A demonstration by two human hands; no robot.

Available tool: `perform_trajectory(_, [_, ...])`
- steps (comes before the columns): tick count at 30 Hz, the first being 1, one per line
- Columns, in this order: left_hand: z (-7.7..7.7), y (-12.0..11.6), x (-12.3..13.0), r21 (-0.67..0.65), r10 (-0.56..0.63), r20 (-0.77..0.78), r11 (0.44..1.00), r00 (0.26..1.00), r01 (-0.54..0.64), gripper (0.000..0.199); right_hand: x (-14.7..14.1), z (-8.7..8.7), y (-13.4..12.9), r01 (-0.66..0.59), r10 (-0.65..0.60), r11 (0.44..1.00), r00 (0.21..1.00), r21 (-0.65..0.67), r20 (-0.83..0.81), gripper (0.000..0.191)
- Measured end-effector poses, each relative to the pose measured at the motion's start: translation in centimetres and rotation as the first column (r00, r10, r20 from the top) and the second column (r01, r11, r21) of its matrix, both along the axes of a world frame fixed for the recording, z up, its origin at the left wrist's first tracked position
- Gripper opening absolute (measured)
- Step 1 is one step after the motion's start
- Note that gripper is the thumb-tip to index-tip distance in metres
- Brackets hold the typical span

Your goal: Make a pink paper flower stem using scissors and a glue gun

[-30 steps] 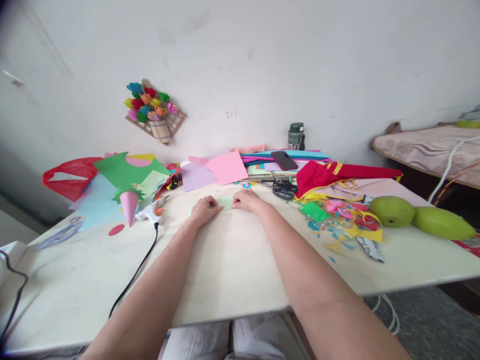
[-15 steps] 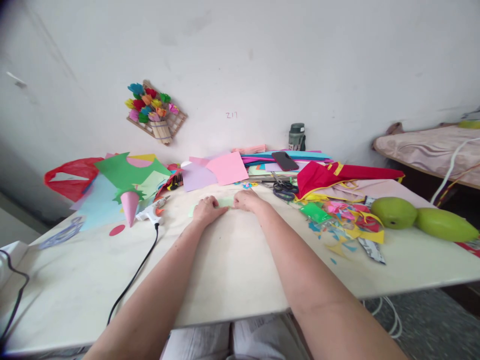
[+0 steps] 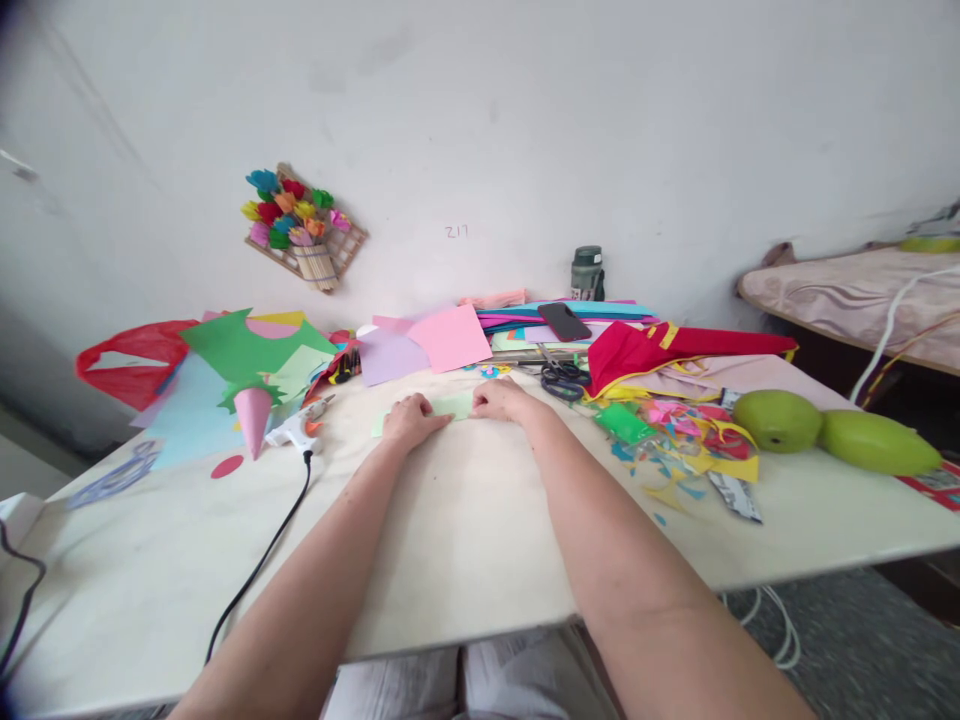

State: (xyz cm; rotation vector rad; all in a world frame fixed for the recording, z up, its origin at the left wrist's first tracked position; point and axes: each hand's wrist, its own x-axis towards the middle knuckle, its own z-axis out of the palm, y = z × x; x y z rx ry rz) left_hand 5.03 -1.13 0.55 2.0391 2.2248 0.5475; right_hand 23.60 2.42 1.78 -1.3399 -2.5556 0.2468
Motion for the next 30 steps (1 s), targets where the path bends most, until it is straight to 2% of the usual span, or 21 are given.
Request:
perform_trajectory(8, [0.2,-0.1,0.0,-0.010,0.000,-0.003,1.000,1.000,0.000,0.043,-0.6,-0.4,0.2,-0.016,0.016,1.000,1.000,0.011,0.011,0.017])
perform_trajectory(15, [0.1,-0.5,0.6,0.006,0.026,-0.035,1.000,0.999,-0.026,0.047,-1.2,0.7,-0.5,0.088,-0.086,0.996,0.990,-0.014,0.114,0.020])
perform_trajectory(22, [-0.1,-0.8,1.5,0.020,0.136,-0.001,0.991,0.991,-0.136,0.058,-1.6,0.8,-0.1,0.171,-0.159,0.980,0.980,-0.101,0.116,0.021])
perform_trajectory(25, [-0.3,-0.9,1.6,0.070,0.158,0.028,0.985,0.987,-0.159,0.062,-0.8,0.5,0.2,0.136,-0.127,0.983,0.989,-0.124,0.079,0.020])
perform_trajectory(30, [-0.8,-0.8,1.5,0.119,0.096,-0.041,0.989,0.995,-0.091,0.066,1.5,-0.4,1.0,0.011,-0.024,0.988,0.996,-0.151,-0.083,0.027])
